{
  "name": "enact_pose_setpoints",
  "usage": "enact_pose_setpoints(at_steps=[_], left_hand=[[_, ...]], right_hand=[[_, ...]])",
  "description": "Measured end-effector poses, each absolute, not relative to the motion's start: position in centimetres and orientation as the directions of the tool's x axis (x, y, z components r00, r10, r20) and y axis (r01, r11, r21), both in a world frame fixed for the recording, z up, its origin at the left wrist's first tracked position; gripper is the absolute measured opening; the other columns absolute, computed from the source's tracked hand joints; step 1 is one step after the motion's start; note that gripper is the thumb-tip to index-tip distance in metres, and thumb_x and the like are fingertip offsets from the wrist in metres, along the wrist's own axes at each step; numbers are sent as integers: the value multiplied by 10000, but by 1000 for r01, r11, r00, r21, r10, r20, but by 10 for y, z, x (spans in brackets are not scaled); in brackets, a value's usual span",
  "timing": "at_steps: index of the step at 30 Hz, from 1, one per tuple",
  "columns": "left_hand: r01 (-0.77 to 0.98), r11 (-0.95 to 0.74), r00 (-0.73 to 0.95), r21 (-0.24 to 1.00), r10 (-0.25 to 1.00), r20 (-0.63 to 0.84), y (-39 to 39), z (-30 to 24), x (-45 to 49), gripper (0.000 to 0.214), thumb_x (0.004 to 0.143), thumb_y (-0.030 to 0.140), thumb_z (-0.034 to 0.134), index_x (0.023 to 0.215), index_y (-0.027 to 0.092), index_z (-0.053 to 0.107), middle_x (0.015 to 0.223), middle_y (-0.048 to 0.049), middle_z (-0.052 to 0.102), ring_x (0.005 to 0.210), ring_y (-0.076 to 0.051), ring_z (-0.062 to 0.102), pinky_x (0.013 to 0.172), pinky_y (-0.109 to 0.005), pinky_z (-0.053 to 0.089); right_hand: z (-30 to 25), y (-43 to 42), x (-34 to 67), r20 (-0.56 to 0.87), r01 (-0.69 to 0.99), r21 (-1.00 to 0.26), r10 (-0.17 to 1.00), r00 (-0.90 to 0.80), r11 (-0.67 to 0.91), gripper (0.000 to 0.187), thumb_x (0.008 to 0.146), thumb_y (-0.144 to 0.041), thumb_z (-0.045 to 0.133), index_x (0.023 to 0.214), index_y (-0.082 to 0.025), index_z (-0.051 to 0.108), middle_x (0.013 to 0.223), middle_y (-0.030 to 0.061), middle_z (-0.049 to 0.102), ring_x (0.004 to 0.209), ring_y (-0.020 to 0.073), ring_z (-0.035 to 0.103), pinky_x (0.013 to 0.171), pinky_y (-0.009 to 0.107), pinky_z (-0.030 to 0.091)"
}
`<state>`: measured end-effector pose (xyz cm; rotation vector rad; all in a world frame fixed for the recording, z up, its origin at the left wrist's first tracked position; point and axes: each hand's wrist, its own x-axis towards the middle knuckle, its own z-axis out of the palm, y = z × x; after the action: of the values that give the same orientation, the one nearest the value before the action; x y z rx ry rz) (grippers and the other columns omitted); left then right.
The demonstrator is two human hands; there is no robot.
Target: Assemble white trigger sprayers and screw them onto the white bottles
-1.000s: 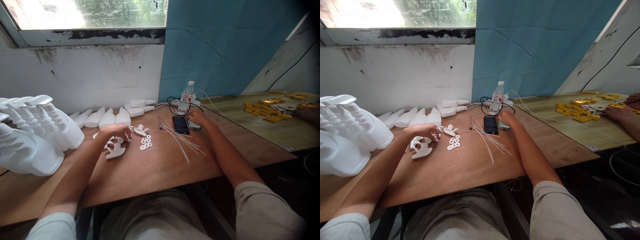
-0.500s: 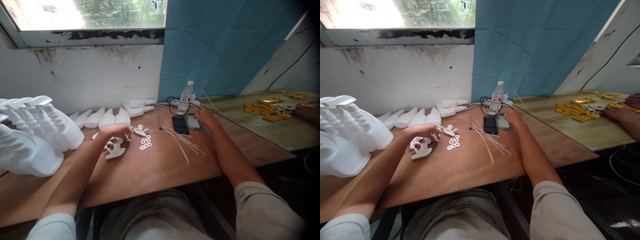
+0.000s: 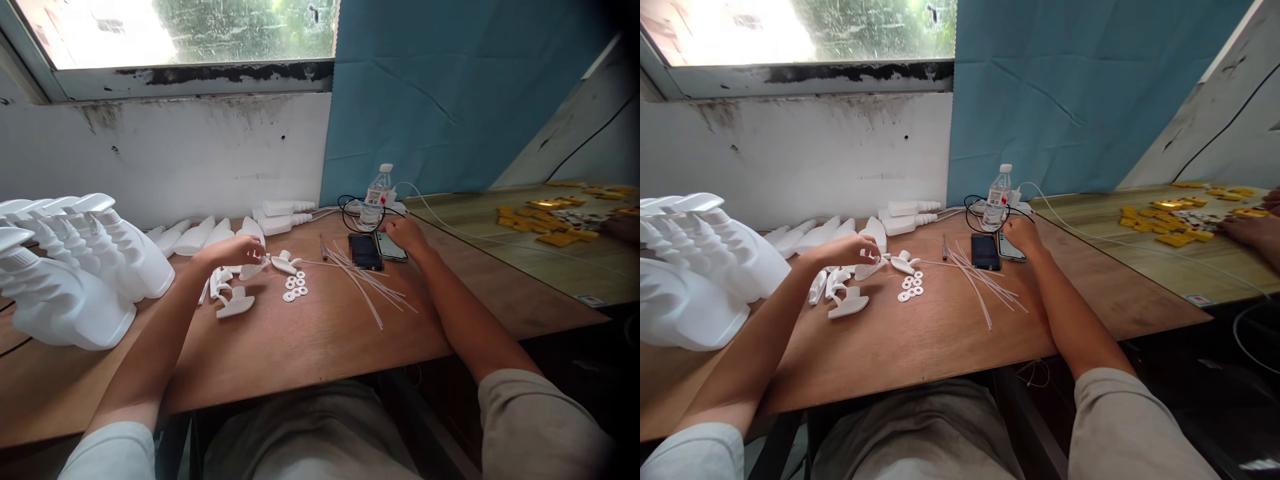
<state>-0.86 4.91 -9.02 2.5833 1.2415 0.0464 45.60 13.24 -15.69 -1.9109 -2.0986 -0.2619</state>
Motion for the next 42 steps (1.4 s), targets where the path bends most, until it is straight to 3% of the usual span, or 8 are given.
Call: enact_pose_setpoints(at_steps=[6, 12, 15, 18, 21, 27, 32, 42], left_hand=[[647, -553, 595, 526, 797, 106, 43, -86, -3, 302, 847, 433, 549, 966, 172, 641, 1182, -91, 634, 967, -184, 621, 823, -289, 519], [442, -415, 444, 795, 872, 208, 22, -113, 12, 229, 807, 370, 563, 779, 178, 443, 1147, -102, 658, 1012, -208, 637, 830, -318, 531], [431, -350, 324, 832, 920, 220, 3, -138, 22, 270, 824, 423, 546, 793, 197, 401, 987, -76, 668, 853, -175, 640, 719, -292, 530], [415, -285, 206, 864, 955, 216, -17, -162, 33, 311, 847, 492, 521, 806, 211, 395, 764, -10, 571, 641, -127, 559, 608, -270, 508], [371, -259, 174, 892, 963, 207, -32, -176, 43, 340, 855, 527, 519, 821, 215, 389, 712, 16, 513, 637, -124, 537, 622, -266, 504], [521, -291, 127, 802, 956, 264, -42, -182, 48, 273, 864, 469, 507, 875, 207, 430, 790, -4, 550, 713, -133, 538, 690, -256, 469], [520, -367, 213, 771, 930, 299, -43, -189, 48, 189, 858, 363, 517, 904, 200, 434, 791, 5, 576, 680, -120, 524, 696, -253, 454], [520, -472, 334, 712, 879, 340, -49, -197, 50, 169, 809, 225, 539, 872, 204, 383, 779, 27, 563, 571, -88, 440, 576, -221, 382]], right_hand=[[-150, 122, 416, 388, 949, -245, 917, -91, 198, 428, 839, -165, 348, 884, -107, 769, 988, 142, 749, 981, 283, 673, 867, 322, 485], [-149, 95, 353, 324, 766, -361, 842, -433, 532, 366, 800, -152, 425, 897, -165, 778, 956, 38, 757, 886, 178, 678, 818, 244, 507], [-154, 71, 321, 230, 472, -490, 630, -742, 734, 304, 835, -188, 504, 979, -177, 771, 951, 37, 745, 818, 151, 659, 724, 228, 501], [-161, 51, 297, 176, 310, -529, 460, -870, 790, 236, 869, -266, 605, 1030, -174, 751, 943, 50, 714, 728, 120, 615, 654, 216, 482], [-171, 43, 287, 208, 270, -438, 389, -897, 857, 180, 872, -254, 654, 997, -158, 742, 959, 69, 677, 754, 123, 611, 689, 231, 489], [-184, 46, 287, 324, 210, -176, 258, -910, 962, 198, 937, -196, 534, 890, -159, 722, 946, 99, 683, 880, 186, 624, 792, 296, 497], [-184, 44, 285, 330, 233, -106, 255, -909, 967, 161, 915, -180, 545, 868, -163, 699, 940, 89, 679, 853, 173, 612, 772, 282, 489], [-191, 46, 283, 410, 256, 199, 157, -899, 946, 206, 921, -167, 486, 790, -136, 642, 774, 80, 650, 702, 164, 566, 646, 273, 441]])
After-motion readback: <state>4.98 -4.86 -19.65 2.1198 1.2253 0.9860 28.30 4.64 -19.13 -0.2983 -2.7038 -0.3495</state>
